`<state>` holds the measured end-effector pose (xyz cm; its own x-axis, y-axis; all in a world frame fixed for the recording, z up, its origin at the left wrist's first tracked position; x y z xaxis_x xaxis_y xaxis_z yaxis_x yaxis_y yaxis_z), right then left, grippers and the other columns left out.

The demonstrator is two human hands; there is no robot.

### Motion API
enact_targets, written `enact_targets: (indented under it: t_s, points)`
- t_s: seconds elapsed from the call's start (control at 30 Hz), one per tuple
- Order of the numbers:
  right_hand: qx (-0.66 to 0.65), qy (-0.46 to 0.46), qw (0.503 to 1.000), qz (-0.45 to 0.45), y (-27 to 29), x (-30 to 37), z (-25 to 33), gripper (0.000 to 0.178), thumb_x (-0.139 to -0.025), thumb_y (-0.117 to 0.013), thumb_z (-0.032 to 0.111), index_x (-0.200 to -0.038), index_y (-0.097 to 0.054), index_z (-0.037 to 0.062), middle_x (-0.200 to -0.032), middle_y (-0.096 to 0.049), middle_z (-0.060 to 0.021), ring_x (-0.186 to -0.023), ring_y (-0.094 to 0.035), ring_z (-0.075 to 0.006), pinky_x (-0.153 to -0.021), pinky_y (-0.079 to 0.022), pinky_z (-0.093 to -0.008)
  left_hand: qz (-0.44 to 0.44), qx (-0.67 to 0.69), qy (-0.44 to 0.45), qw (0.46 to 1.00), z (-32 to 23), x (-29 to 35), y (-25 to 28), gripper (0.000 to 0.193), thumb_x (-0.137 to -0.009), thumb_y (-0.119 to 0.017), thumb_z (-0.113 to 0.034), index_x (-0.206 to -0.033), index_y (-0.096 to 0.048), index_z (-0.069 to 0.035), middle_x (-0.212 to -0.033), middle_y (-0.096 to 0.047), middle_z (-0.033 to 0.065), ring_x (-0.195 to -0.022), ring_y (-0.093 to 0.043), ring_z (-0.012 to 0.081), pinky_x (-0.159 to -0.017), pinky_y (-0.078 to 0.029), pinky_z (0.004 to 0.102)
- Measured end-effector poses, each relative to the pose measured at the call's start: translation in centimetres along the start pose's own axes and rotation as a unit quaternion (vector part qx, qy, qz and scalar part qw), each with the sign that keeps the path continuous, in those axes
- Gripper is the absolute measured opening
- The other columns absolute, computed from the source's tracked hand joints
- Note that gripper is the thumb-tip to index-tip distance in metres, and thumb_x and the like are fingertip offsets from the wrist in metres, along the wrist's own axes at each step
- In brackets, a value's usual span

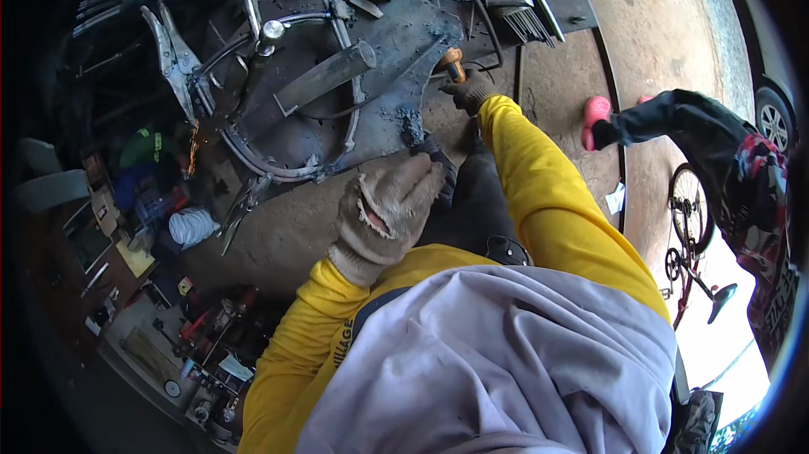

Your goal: The person uses an angle grinder to smooth the edges of a metal frame, then secures metal components together using locking pliers and performs arc welding with a welding rod.

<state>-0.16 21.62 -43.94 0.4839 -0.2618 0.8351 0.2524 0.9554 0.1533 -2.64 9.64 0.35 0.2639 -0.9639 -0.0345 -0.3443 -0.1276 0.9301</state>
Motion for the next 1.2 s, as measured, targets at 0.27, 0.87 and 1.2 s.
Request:
enact_targets:
  t_s: [0.27,0.87,1.2]
  points:
    - [0.151,0.136,0.967,-0.153,3.4,7.3,-0.5,0.039,-0.077,-0.072,0.032,-0.104,-0.069,0.0041,-0.085,-0.072,-0.0220,-0.083,-0.072,-0.0399,-0.075,-0.055,-0.0466,0.014,0.089,-0.077,0.993,-1.5,2.1,-0.3,0.035,-0.079,-0.072,-0.010,-0.114,-0.071,-0.013,-0.114,-0.069,0.0052,-0.090,-0.068,0.0262,-0.075,-0.054,0.0396]
    - [-0.054,0.054,0.888,-0.454,7.6,45.7,-1.8,0.046,-0.083,-0.075,0.031,-0.120,-0.062,0.0070,-0.097,-0.071,-0.0247,-0.091,-0.070,-0.0435,-0.078,-0.054,-0.0517,0.284,0.669,0.168,0.666,-5.6,-2.7,-17.2,0.052,-0.086,-0.080,-0.020,-0.129,-0.058,-0.002,-0.104,-0.068,0.0099,-0.092,-0.067,0.0223,-0.085,-0.055,0.0321]
    - [-0.400,0.336,0.853,-0.022,5.0,47.8,9.4,0.071,-0.084,-0.079,0.023,-0.143,-0.046,0.0037,-0.118,-0.065,-0.0128,-0.093,-0.068,-0.0214,-0.083,-0.058,-0.0384,0.090,0.791,0.052,0.603,-9.8,-6.8,0.1,0.069,-0.082,-0.080,-0.046,-0.126,-0.054,0.000,-0.107,-0.065,0.0133,-0.093,-0.067,0.0225,-0.084,-0.058,0.0364]
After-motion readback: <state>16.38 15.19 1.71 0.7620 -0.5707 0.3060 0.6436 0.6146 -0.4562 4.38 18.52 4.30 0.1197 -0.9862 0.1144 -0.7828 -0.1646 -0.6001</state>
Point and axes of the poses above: each hand's wrist, its own x-axis away from the middle knuckle, its own y-axis out of the back of the hand, z = x × y, the point moved 10 cm from there along -x, towards the middle knuckle
